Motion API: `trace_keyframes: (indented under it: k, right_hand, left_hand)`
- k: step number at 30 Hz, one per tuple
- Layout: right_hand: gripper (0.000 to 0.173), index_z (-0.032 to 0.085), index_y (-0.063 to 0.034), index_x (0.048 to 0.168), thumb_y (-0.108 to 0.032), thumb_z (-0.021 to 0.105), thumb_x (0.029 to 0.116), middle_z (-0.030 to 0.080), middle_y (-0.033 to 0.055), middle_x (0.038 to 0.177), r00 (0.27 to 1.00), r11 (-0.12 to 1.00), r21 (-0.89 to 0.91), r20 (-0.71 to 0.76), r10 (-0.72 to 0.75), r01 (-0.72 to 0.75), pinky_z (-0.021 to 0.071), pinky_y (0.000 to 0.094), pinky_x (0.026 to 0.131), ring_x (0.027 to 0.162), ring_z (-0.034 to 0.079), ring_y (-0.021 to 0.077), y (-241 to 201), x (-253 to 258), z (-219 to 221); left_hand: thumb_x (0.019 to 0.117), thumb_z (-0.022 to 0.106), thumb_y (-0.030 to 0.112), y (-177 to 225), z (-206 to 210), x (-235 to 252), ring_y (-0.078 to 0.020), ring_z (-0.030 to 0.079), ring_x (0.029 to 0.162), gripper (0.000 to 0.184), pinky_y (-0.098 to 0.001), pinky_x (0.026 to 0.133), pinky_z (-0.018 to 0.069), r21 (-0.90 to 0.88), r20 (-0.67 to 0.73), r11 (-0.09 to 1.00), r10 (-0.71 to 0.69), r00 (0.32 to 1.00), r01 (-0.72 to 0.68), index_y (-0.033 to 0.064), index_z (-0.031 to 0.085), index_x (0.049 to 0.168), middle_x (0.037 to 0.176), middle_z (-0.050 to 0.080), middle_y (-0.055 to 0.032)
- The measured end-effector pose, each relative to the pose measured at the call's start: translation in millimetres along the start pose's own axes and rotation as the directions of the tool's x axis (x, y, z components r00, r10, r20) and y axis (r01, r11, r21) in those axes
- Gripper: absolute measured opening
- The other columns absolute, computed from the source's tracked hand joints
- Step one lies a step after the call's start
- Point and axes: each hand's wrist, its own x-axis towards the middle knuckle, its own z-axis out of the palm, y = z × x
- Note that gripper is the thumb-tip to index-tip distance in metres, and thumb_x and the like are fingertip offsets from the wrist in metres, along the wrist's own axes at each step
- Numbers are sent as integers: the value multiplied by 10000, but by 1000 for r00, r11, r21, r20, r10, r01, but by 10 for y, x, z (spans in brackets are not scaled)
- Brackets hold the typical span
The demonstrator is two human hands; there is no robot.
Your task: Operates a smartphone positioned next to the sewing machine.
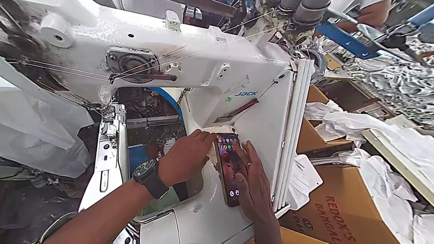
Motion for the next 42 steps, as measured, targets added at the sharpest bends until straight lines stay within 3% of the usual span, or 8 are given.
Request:
trace_keyframes:
  k: [5,12,16,21,24,27,31,42]
  right_hand:
    - [854,468,57,1470,-639,199,1053,629,174,1410,1000,997,-83,29,1,1,405,428,1133,1360,546,270,-19,0,13]
    - [706,245,-37,1561,-561,250,1088,586,112,1472,990,997,74,-140,2,9,370,251,1184,1417,483,86,-54,-249,-127]
    - [521,493,75,1371,-276,554,992,639,260,1336,962,991,-84,-263,76,-101,457,222,1062,1283,602,128,-148,-485,-28]
    - [242,693,39,955,-126,518,976,728,218,1113,903,980,-104,-414,113,-171,493,138,961,1161,667,84,-129,-519,-32]
    - [256,712,14,889,-124,517,981,741,189,1066,907,985,-97,-410,94,-146,493,127,950,1118,678,74,-114,-529,-45]
    - [269,708,-42,1054,-231,529,985,725,157,1171,943,994,-61,-328,66,-91,488,187,1006,1211,637,111,-100,-526,-54]
    - [560,444,-117,1432,-399,555,960,500,176,1496,992,999,19,-124,34,-32,380,291,1166,1456,419,183,-57,-483,-56]
    - [609,375,-157,1466,-430,548,950,433,138,1555,992,999,35,-125,-9,13,323,323,1208,1495,360,181,-39,-486,-55]
  left_hand:
    - [971,669,133,-26,17,9,-393,554,1287,548,-520,983,505,1,-3,1000,14,1000,-14,-18,482,1463,1368,590,-215]
    - [961,678,129,-17,5,-10,-402,559,1271,542,-522,959,512,-15,-9,1000,20,1000,-20,-24,497,1448,1353,596,-221]
    - [961,695,178,12,16,-24,-398,553,1266,622,-510,946,519,-7,9,1000,0,1000,0,-9,442,1498,1388,560,-224]
    - [960,708,246,71,27,-49,-386,532,1305,729,-481,964,519,10,49,999,-45,998,44,16,361,1557,1509,463,-227]
    - [964,704,251,78,21,-59,-384,527,1314,724,-483,973,514,20,65,999,-51,997,50,17,361,1558,1493,478,-220]
    - [970,699,266,79,18,-64,-379,524,1318,718,-481,982,511,23,69,999,-50,996,49,20,364,1556,1482,490,-214]
    - [976,693,256,66,15,-69,-376,529,1309,702,-478,992,506,13,61,999,-43,997,42,11,371,1549,1449,512,-217]
    - [969,699,234,63,12,-77,-390,520,1316,709,-495,999,499,-5,58,999,-42,997,42,6,368,1553,1432,527,-221]
